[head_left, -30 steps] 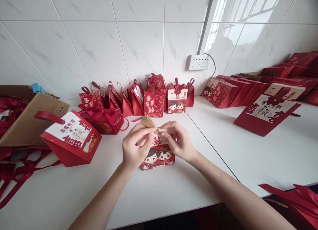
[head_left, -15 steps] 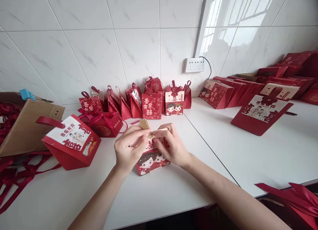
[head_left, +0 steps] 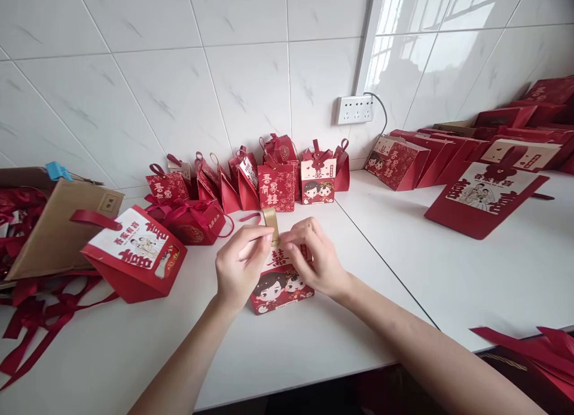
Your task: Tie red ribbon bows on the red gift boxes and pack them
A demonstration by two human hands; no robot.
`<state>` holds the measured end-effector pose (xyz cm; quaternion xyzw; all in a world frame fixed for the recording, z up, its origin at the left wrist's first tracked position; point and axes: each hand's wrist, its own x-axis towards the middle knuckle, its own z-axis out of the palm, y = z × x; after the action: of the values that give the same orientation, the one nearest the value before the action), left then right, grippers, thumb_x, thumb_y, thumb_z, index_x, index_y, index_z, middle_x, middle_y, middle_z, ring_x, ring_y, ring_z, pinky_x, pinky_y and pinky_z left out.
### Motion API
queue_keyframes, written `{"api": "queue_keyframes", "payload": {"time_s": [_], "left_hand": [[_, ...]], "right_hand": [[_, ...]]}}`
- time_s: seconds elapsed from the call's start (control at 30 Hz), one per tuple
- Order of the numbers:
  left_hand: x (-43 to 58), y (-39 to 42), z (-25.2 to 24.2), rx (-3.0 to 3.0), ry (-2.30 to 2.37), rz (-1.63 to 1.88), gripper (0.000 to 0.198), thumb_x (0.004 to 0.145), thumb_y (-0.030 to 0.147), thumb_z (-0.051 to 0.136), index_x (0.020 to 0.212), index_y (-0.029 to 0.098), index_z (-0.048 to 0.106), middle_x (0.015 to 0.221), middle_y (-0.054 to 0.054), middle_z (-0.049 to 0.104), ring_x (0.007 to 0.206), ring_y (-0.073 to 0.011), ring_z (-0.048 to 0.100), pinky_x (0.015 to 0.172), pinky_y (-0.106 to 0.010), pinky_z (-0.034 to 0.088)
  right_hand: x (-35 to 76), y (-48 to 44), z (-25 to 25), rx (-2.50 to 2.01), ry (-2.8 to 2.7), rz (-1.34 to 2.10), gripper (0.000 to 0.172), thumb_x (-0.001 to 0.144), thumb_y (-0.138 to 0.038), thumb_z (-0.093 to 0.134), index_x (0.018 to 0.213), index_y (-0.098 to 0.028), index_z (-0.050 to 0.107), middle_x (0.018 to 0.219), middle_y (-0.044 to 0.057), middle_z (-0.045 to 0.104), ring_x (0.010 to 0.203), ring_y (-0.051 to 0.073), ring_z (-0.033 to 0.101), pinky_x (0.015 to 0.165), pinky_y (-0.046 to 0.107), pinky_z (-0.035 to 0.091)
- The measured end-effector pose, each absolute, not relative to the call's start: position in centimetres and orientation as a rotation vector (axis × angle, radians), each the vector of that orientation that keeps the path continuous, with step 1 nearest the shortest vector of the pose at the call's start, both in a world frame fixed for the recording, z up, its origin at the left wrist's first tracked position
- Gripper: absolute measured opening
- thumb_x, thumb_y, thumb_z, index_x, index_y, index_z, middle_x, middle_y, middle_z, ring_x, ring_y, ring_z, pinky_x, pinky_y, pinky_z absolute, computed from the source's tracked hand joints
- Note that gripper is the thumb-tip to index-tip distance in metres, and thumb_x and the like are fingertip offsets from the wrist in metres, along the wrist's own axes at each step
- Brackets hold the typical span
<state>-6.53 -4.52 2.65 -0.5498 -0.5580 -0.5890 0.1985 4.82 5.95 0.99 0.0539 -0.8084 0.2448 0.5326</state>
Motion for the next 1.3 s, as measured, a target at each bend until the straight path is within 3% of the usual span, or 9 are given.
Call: {"api": "queue_keyframes", "payload": {"time_s": [0.2,0.47,0.7,0.9,1.13,1.3], "left_hand": [[-6.37,-4.7,2.55,-1.685,-1.529,-1.655,0.019,0.083,0.014,0.059,0.099,0.02,0.069,0.091,-0.003,0.072,0.082,-0.0146,0.068,0.068,-0.023,0.058],[-6.35,-4.75,2.26,-1.669,-1.586,-1.672,0.022,0.082,0.018,0.062,0.103,0.019,0.069,0.094,-0.005,0.072,0.085,-0.017,0.068,0.078,-0.03,0.059],[-6.17,-4.66,2.55,-1.639,-1.605,-1.659,0.02,0.082,0.017,0.062,0.1,0.02,0.07,0.088,-0.002,0.072,0.078,-0.014,0.068,0.077,-0.029,0.058],[-6.04,-4.66,2.59,-1.662,-1.556,-1.68,0.022,0.081,0.014,0.062,0.1,0.021,0.07,0.087,-0.001,0.072,0.076,-0.0126,0.067,0.073,-0.025,0.057],[-6.12,-4.84,2.69,-1.71,-1.558,-1.71,0.026,0.08,0.011,0.06,0.102,0.021,0.07,0.086,-0.001,0.071,0.074,-0.0122,0.066,0.063,-0.021,0.055],[-6.37,-4.96,2.66,-1.752,-1.507,-1.652,0.028,0.082,0.01,0.055,0.105,0.02,0.069,0.088,-0.002,0.071,0.08,-0.0141,0.067,0.07,-0.024,0.056]], "right_hand": [[4.93,6.05,1.04,0.085,-1.864,0.613,0.014,0.089,-0.012,0.052,0.097,-0.023,0.047,0.081,0.002,0.058,0.075,0.017,0.057,0.061,0.029,0.048],[4.94,6.07,1.1,0.051,-1.855,0.588,0.01,0.09,-0.015,0.053,0.091,-0.024,0.047,0.078,0.002,0.059,0.068,0.015,0.057,0.058,0.027,0.047],[5.02,5.73,1.1,0.0,-1.849,0.73,0.01,0.089,-0.017,0.053,0.086,-0.023,0.045,0.078,0.0,0.055,0.057,0.01,0.054,0.051,0.024,0.045],[5.12,5.3,1.11,-0.112,-1.815,0.961,0.018,0.087,-0.026,0.056,0.102,-0.024,0.045,0.067,-0.003,0.054,0.055,0.013,0.053,0.043,0.024,0.042],[5.26,5.12,1.69,-0.088,-1.833,1.032,0.006,0.086,-0.025,0.056,0.084,-0.022,0.051,0.069,-0.001,0.061,0.058,0.012,0.056,0.05,0.024,0.046],[5.45,5.43,1.69,-0.043,-1.857,1.062,0.005,0.085,-0.024,0.055,0.085,-0.021,0.051,0.066,-0.003,0.058,0.051,0.01,0.05,0.046,0.022,0.04]]}}
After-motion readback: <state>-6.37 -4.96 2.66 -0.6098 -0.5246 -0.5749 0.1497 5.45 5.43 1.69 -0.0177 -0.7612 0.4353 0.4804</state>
